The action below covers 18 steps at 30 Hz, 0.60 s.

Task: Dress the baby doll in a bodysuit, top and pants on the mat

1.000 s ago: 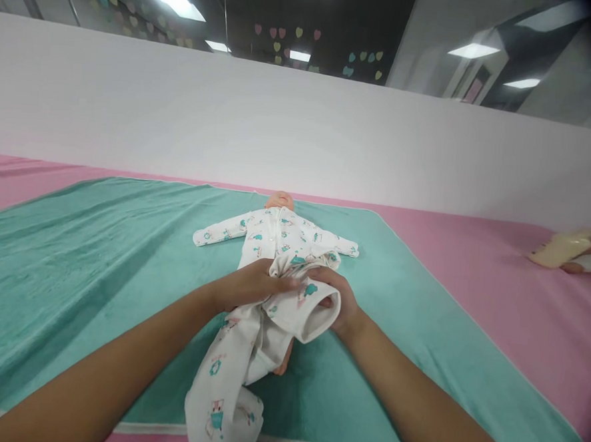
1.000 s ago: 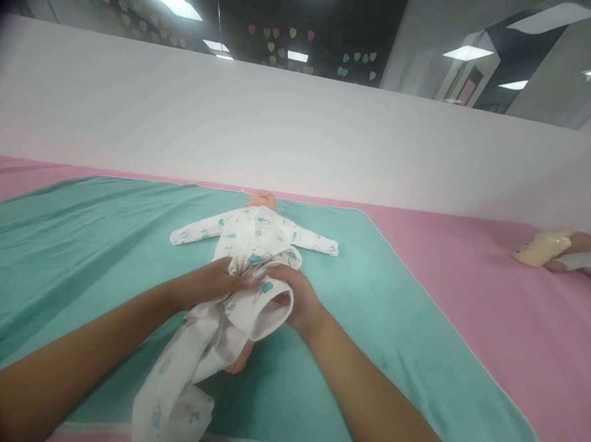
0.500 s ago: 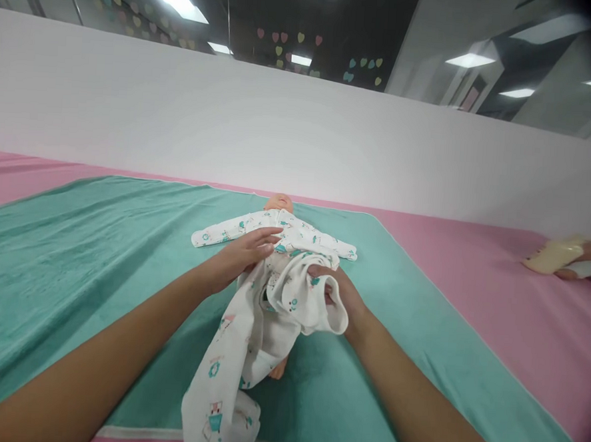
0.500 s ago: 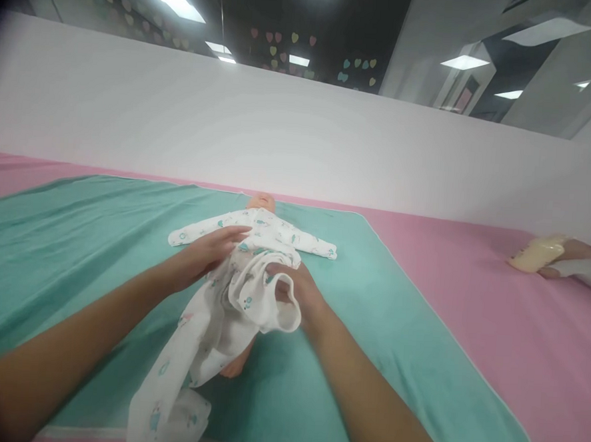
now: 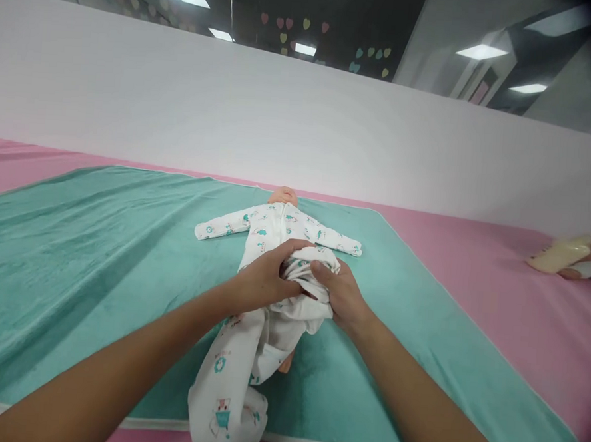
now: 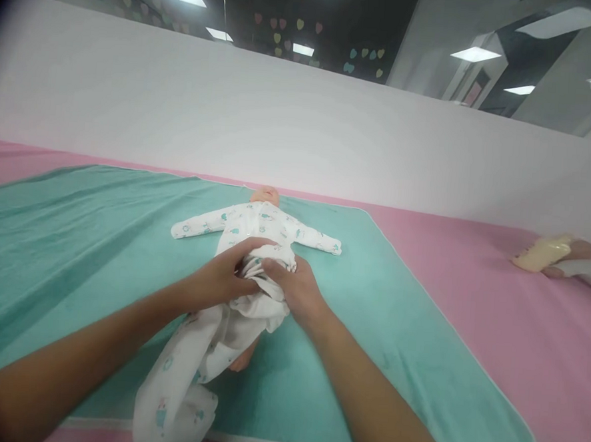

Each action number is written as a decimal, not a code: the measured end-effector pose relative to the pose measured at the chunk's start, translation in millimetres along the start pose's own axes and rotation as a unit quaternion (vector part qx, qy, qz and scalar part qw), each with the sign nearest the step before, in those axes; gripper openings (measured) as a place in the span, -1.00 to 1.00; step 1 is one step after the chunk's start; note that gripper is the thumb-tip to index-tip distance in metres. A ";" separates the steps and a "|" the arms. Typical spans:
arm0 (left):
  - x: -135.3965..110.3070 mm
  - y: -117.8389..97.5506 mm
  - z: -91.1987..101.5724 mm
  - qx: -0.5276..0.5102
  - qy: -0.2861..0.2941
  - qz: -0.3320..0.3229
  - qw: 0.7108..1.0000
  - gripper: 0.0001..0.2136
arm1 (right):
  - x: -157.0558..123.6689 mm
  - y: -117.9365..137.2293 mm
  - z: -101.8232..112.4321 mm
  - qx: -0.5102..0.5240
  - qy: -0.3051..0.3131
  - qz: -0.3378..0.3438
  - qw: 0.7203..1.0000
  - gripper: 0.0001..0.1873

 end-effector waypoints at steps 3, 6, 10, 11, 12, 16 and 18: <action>0.7 6.4 -0.5 0.000 0.004 0.009 1.000 -0.75 | 0.5 -7.5 0.3 0.034 0.058 -0.041 0.997 -0.49; -2.7 3.4 -1.1 -0.061 -0.018 0.002 0.998 -0.91 | -1.3 -16.3 1.0 0.111 0.080 -0.111 0.984 -0.31; -16.9 -2.0 -0.3 -0.192 -0.055 0.022 0.980 -0.89 | -15.3 -23.9 -16.2 0.155 0.074 -0.184 0.968 -0.46; -22.6 -3.5 3.2 -0.199 -0.069 0.032 0.977 -0.88 | -22.0 -24.6 -25.9 0.155 0.078 -0.195 0.965 -0.49; -29.5 -6.0 8.9 -0.189 -0.087 0.042 0.977 -0.86 | -29.5 -23.6 -37.9 0.152 0.089 -0.196 0.965 -0.52; -67.2 -34.5 41.7 0.020 -0.121 0.087 0.989 -0.87 | -66.0 -8.3 -96.4 0.144 0.184 -0.159 0.959 -0.62; -89.6 -53.3 51.7 0.169 -0.093 0.124 0.973 -0.91 | -85.1 -4.7 -117.6 0.147 0.210 -0.160 0.953 -0.67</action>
Point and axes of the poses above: each hand's wrist, its own x-axis towards the middle knuckle, its own z-axis out of the back of the hand, y = z × x, the point moved 9 cm from there along x, towards the middle knuckle, and after that the axes turned 5 degrees about x, right-handed, at the moved point
